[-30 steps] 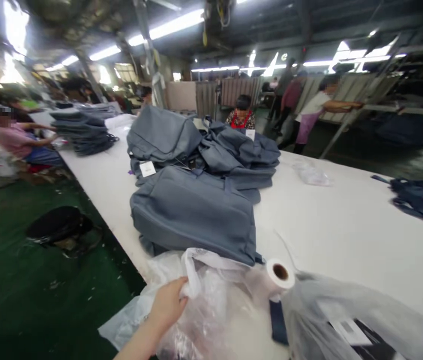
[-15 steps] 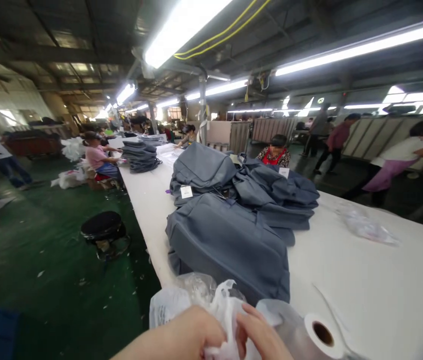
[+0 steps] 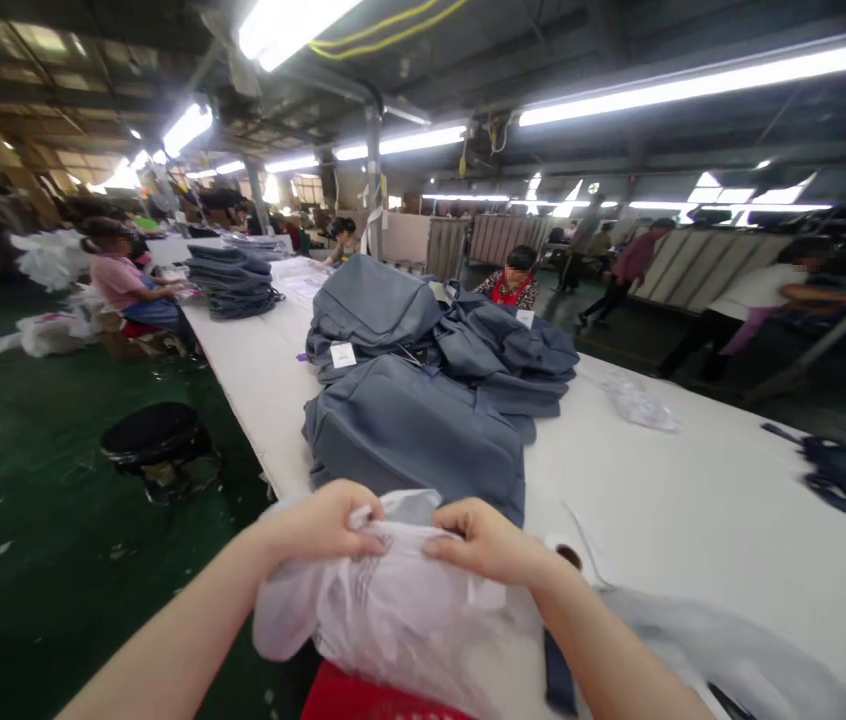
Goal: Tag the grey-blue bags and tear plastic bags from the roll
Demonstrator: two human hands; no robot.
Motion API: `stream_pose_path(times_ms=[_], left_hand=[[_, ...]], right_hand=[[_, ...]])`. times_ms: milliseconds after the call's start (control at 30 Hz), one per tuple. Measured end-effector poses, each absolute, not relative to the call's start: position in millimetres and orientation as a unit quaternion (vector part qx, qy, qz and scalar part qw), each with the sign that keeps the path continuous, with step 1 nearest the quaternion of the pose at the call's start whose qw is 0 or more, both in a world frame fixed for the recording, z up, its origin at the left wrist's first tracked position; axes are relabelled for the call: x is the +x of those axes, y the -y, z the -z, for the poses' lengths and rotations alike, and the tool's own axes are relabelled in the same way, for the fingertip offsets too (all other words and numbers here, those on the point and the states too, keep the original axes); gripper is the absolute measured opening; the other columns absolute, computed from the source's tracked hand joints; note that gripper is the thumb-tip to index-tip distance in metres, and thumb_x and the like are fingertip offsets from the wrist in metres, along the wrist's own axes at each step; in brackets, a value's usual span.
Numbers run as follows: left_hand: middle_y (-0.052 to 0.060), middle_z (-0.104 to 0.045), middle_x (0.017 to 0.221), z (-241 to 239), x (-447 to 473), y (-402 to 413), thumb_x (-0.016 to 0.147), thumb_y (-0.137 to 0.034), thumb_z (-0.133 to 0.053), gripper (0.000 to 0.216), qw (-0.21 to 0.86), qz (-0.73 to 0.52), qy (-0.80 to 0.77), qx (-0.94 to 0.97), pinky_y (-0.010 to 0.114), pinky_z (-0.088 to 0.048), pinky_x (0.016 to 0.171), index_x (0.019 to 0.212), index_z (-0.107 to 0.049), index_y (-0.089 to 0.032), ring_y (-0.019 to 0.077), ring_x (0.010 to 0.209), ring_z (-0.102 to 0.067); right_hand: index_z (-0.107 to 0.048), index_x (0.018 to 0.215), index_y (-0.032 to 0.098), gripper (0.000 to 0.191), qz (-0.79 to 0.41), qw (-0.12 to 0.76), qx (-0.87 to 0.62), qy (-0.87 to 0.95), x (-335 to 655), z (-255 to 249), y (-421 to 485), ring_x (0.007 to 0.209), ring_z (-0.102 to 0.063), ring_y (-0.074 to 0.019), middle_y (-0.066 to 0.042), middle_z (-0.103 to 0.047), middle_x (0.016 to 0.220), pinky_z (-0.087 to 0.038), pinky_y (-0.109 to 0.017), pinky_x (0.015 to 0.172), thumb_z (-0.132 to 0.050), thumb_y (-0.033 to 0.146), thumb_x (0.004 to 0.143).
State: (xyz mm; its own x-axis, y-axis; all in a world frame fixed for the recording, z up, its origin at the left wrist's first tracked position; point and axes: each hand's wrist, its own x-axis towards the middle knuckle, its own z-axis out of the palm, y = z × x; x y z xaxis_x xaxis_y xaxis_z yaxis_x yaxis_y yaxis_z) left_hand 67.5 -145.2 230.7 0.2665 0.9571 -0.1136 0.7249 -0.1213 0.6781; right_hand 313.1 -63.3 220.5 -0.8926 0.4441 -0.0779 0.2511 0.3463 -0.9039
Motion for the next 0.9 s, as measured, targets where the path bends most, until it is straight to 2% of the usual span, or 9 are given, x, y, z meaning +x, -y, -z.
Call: stream_pose_path(times_ms=[100,233,400,533,600,700,733,800,900], left_hand=[[-0.002,-0.063,0.074,-220.7,35.9,136.9,0.07,-0.043,-0.07,0.027,0.299,-0.137,-0.622,0.71,0.025,-0.04,0.065,0.081,-0.067,-0.018,0.0164,0.07,-0.055],[-0.001,-0.062,0.072,-218.6,14.3,137.6,0.077,-0.05,-0.062,0.032,0.273,-0.143,-0.649,0.695,0.026,-0.041,0.067,0.075,-0.063,-0.018,0.0171,0.07,-0.056],[0.004,-0.071,0.095,-230.7,13.5,148.4,0.081,-0.061,-0.055,0.044,0.305,-0.256,-0.657,0.64,0.029,-0.047,0.084,0.084,-0.066,-0.019,0.0214,0.091,-0.063],[0.006,-0.071,0.112,-239.1,5.2,155.6,0.077,-0.06,-0.061,0.044,0.338,-0.257,-0.654,0.626,0.032,-0.048,0.092,0.095,-0.069,-0.02,0.0244,0.102,-0.064],[0.007,-0.071,0.112,-248.2,-3.2,160.2,0.076,-0.057,-0.062,0.047,0.264,-0.241,-0.702,0.615,0.035,-0.049,0.093,0.105,-0.068,-0.021,0.0266,0.101,-0.064],[0.011,-0.07,0.113,-267.5,-1.6,168.6,0.083,-0.051,-0.053,0.048,0.041,-0.221,-0.806,0.547,0.045,-0.046,0.094,0.116,-0.065,-0.018,0.0328,0.105,-0.063],[0.011,-0.069,0.116,-272.7,6.3,170.7,0.085,-0.049,-0.05,0.048,0.0,-0.222,-0.808,0.545,0.046,-0.045,0.095,0.119,-0.064,-0.018,0.0332,0.107,-0.062],[0.007,-0.066,0.124,-276.8,32.6,171.5,0.086,-0.05,-0.052,0.048,0.032,-0.23,-0.744,0.627,0.041,-0.043,0.099,0.123,-0.062,-0.022,0.0296,0.113,-0.06],[0.005,-0.067,0.125,-263.6,78.8,162.6,0.076,-0.05,-0.067,0.058,0.225,-0.191,-0.566,0.77,0.032,-0.045,0.096,0.127,-0.059,-0.025,0.0245,0.11,-0.062]], right_hand=[[-0.062,0.072,0.014,0.035,-0.525,0.111,-0.237,0.81,319.2,-211.7,50.9,0.057,-0.038,-0.0082,0.003,-0.047,0.062,-0.029,-0.021,0.052,-0.06,0.046,0.085],[-0.063,0.079,0.015,0.033,-0.497,0.193,-0.265,0.803,318.0,-198.4,43.9,0.067,-0.047,-0.0111,0.0,-0.055,0.074,-0.037,-0.022,0.06,-0.056,0.046,0.087],[-0.06,0.082,0.018,0.031,-0.507,0.279,-0.333,0.744,306.4,-186.0,46.0,0.061,-0.047,-0.0103,0.003,-0.053,0.068,-0.037,-0.021,0.059,-0.046,0.044,0.093],[-0.061,0.082,0.017,0.03,-0.452,0.298,-0.312,0.781,308.3,-193.6,48.6,0.065,-0.051,-0.0105,0.002,-0.057,0.069,-0.038,-0.02,0.063,-0.046,0.04,0.094],[-0.061,0.08,0.017,0.031,-0.423,0.28,-0.301,0.808,311.8,-199.4,51.2,0.065,-0.051,-0.0105,0.002,-0.058,0.068,-0.038,-0.02,0.062,-0.046,0.039,0.095],[-0.065,0.082,0.017,0.029,-0.386,0.231,-0.285,0.846,312.6,-204.2,58.6,0.063,-0.053,-0.0105,0.001,-0.062,0.068,-0.037,-0.02,0.061,-0.048,0.037,0.095],[-0.067,0.086,0.017,0.027,-0.384,0.211,-0.274,0.856,310.8,-204.8,61.9,0.062,-0.054,-0.0104,0.001,-0.063,0.068,-0.037,-0.02,0.06,-0.049,0.036,0.094],[-0.069,0.095,0.018,0.025,-0.4,0.178,-0.241,0.866,304.7,-205.1,69.1,0.062,-0.055,-0.0103,0.001,-0.065,0.07,-0.037,-0.02,0.059,-0.051,0.035,0.094],[-0.072,0.096,0.017,0.024,-0.432,0.161,-0.192,0.866,296.4,-205.8,78.2,0.062,-0.057,-0.0105,-0.001,-0.068,0.073,-0.039,-0.02,0.06,-0.055,0.033,0.091]])
